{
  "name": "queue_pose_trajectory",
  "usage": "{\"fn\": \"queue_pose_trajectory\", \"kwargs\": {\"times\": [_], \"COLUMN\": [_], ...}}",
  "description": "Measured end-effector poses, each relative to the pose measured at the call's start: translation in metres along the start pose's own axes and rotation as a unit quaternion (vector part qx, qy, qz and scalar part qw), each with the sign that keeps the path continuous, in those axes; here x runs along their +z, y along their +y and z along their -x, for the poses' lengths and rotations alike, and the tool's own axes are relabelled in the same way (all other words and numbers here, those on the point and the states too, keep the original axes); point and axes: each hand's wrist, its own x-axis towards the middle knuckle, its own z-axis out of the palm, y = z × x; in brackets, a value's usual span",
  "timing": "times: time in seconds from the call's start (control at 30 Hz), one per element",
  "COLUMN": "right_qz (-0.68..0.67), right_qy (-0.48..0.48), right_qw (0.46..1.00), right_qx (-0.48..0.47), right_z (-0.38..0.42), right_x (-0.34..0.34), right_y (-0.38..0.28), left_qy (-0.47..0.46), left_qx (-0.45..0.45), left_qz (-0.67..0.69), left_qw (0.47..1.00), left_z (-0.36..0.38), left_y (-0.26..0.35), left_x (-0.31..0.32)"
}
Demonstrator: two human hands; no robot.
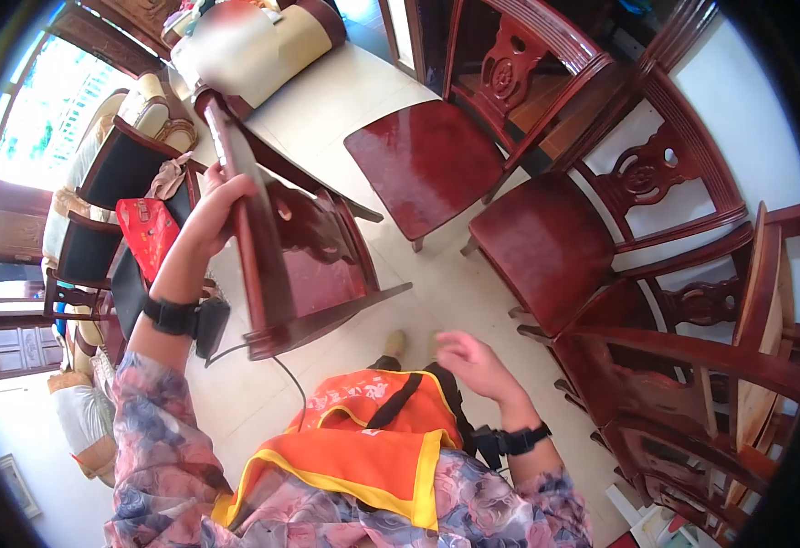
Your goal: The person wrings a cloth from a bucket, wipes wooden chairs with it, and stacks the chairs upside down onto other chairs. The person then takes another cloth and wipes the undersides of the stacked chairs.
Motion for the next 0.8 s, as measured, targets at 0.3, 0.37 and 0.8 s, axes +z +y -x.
{"fn": "queue_pose_trajectory", "kwargs": {"times": [0.3,0.37,0.8], "right_qz": [0.093,0.112,0.225], "right_qy": [-0.100,-0.076,0.132], "right_qw": [0.990,0.991,0.846], "right_qx": [0.021,0.014,-0.465], "right_z": [-0.104,-0.108,-0.093], "right_x": [0.104,0.137,0.406], "right_y": [0.020,0.034,-0.006], "left_qy": [0.021,0.023,-0.175], "left_qx": [0.004,-0.034,-0.093], "left_qz": [0.014,0.044,0.151], "left_qw": [1.000,0.998,0.968], "left_z": [0.049,0.057,0.091], "left_y": [-0.001,-0.009,-0.032], "left_x": [-0.108,-0.145,-0.232]}}
